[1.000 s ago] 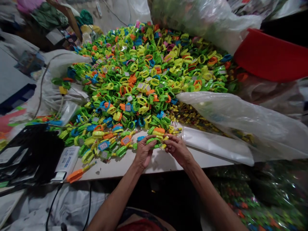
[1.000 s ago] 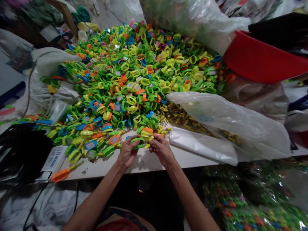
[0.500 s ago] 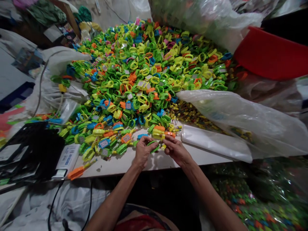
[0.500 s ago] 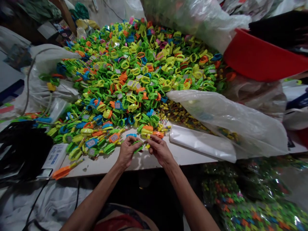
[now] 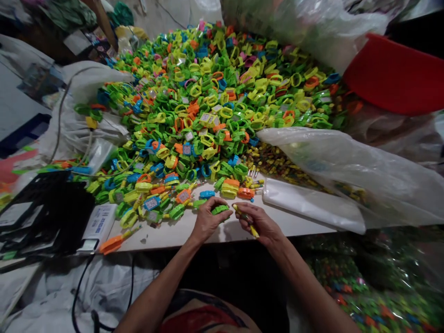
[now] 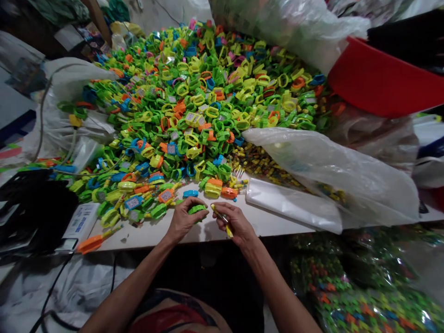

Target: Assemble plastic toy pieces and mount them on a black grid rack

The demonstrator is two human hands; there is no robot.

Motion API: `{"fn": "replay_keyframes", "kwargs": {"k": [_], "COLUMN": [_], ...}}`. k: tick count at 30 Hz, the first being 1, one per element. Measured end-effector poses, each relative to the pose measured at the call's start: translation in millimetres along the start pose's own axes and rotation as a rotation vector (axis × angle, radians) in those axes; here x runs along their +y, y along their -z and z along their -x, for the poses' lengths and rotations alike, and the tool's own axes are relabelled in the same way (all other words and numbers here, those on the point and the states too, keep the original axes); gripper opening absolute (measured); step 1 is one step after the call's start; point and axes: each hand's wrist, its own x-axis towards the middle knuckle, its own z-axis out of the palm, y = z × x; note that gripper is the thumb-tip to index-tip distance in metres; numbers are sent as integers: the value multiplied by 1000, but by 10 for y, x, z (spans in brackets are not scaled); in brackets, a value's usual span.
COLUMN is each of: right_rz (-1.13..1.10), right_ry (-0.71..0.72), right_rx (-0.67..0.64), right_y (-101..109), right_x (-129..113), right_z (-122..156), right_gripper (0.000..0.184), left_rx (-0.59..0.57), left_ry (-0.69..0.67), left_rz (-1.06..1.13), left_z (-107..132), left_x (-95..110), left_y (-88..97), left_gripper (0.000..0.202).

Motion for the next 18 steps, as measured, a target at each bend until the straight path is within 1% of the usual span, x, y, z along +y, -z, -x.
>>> {"fn": "replay_keyframes", "kwargs": {"k": [2, 4, 6, 8, 12, 18], "right_rz": [165, 320, 444, 521, 561, 502], "right_ry": [118, 204, 246, 256, 264, 260], "right_rx": [-4, -3, 5, 10, 15, 22], "right_y": [-27, -41, -38, -24, -5, 5], "right_x": [-7, -43, -93, -135, -157, -113], "right_z": [43, 77, 98, 108, 98, 68], "right_gripper": [27, 26, 26, 27, 28, 30], "left_rx": [-10, -30, -66, -101, -163, -171], "left_ry": [-51, -99, -152, -218, -317, -274], "left_rz": [-90, -164, -227, -282, -351, -319], "left_z": [5, 9, 9, 3, -16, -17], "left_x": [-22, -49, -67, -69, -41, 24], "left_y": [2, 1, 5, 14, 30, 15], "left_gripper": [34, 32, 29, 27, 25, 24]}}
